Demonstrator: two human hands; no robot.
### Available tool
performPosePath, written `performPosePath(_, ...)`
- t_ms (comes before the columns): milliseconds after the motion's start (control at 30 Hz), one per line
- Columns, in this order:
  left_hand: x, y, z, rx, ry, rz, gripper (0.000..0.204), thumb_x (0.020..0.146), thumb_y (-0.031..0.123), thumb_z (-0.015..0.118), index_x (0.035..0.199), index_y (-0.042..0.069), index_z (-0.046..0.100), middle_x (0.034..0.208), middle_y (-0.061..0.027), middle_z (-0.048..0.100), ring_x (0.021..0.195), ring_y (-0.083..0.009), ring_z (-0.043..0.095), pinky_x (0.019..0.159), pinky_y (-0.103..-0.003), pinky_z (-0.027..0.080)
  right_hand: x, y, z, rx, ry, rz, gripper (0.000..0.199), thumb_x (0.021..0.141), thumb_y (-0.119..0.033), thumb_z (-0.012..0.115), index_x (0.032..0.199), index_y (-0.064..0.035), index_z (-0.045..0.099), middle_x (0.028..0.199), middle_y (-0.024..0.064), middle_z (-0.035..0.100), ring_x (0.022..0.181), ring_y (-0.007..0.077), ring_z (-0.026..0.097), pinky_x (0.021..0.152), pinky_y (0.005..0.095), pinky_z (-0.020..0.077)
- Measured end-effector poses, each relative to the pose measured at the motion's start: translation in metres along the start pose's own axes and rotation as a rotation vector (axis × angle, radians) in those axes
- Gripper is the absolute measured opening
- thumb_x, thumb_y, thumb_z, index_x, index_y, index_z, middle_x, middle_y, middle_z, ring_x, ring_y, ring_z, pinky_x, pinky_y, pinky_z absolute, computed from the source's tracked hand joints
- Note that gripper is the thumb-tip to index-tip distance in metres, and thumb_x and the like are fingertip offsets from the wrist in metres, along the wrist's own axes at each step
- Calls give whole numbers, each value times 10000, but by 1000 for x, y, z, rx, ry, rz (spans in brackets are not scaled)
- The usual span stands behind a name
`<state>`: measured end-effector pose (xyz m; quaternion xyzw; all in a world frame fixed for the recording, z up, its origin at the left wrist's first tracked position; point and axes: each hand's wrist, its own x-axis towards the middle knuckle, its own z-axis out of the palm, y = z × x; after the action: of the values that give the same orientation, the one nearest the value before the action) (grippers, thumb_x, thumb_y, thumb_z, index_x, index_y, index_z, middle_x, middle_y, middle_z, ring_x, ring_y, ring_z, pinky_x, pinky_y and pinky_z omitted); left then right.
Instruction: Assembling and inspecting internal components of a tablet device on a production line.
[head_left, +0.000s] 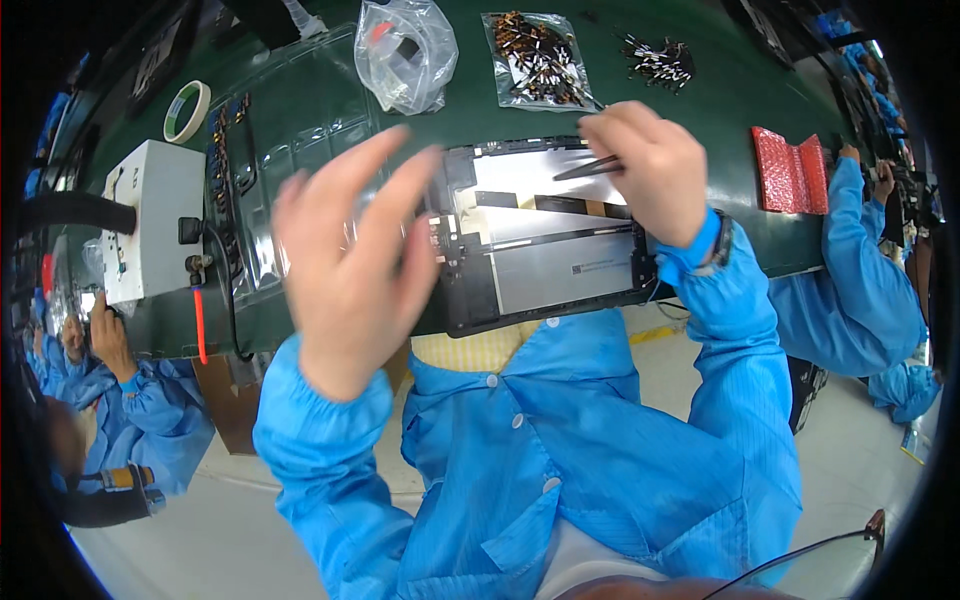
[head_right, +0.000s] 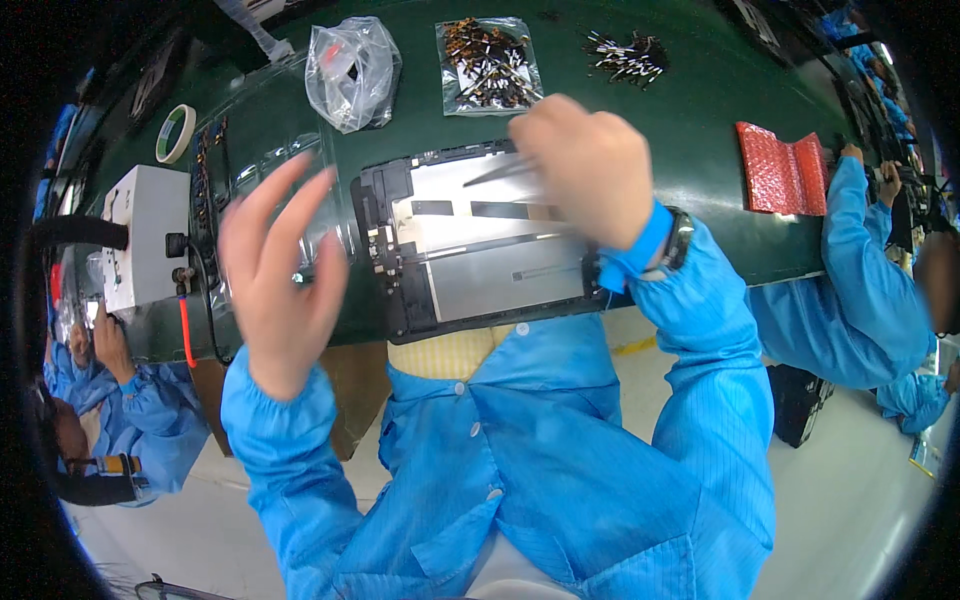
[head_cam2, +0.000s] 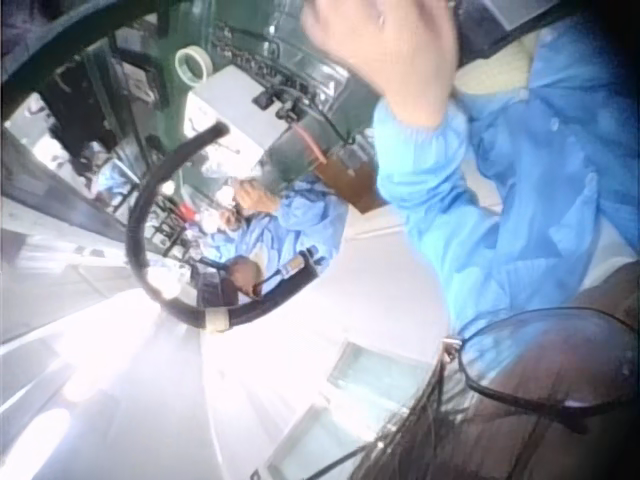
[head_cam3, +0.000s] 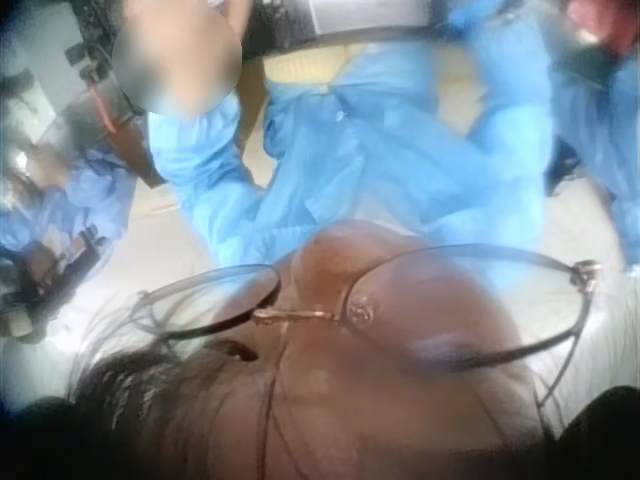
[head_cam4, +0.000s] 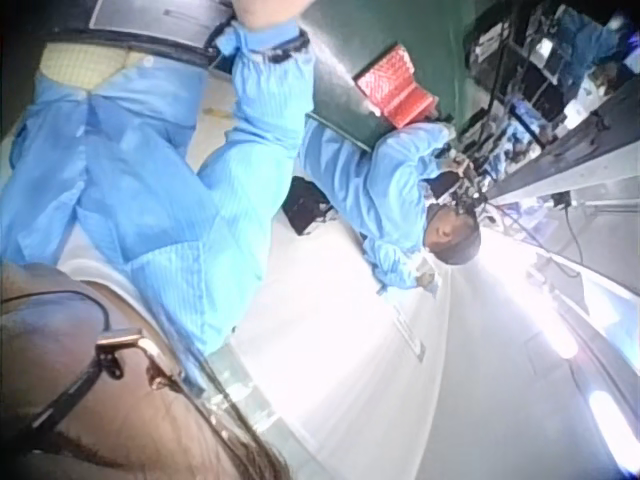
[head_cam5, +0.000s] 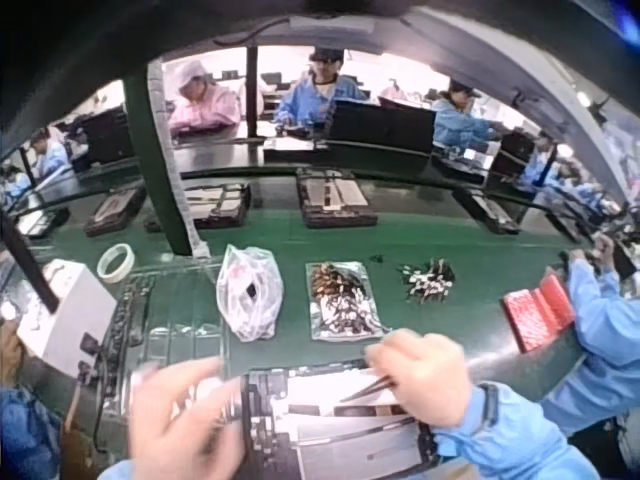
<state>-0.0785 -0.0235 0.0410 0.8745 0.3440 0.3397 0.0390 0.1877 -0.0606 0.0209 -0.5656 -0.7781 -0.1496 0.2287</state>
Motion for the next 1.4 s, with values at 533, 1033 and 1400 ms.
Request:
performPosePath(533,45,2,112,-412,-164,73,515,730,-21,509,1233,45,422,903,-55,632,839,-233,597,757,-347,454,-3,-18,16,-105,-194,-99,265,630,-89,630,893,-50,627,809,24,578,578,157,540,512,271,409)
performPosePath(1033,41,30,93,59,-327,284,693,612,50,591,1284,102,430,1004,-1,589,1016,-129,536,1011,-522,241,-45,38,-19,274,-140,535,289,659,39,622,933,-51,650,857,98,596,777,261,609,676,325,504)
performPosePath(1400,47,15,82,-29,-477,283,525,652,19,487,1160,135,547,1158,-20,572,1092,-205,525,1008,-586,179,-44,46,-18,591,-151,683,162,810,-103,604,952,-34,568,792,111,600,688,221,580,635,289,469)
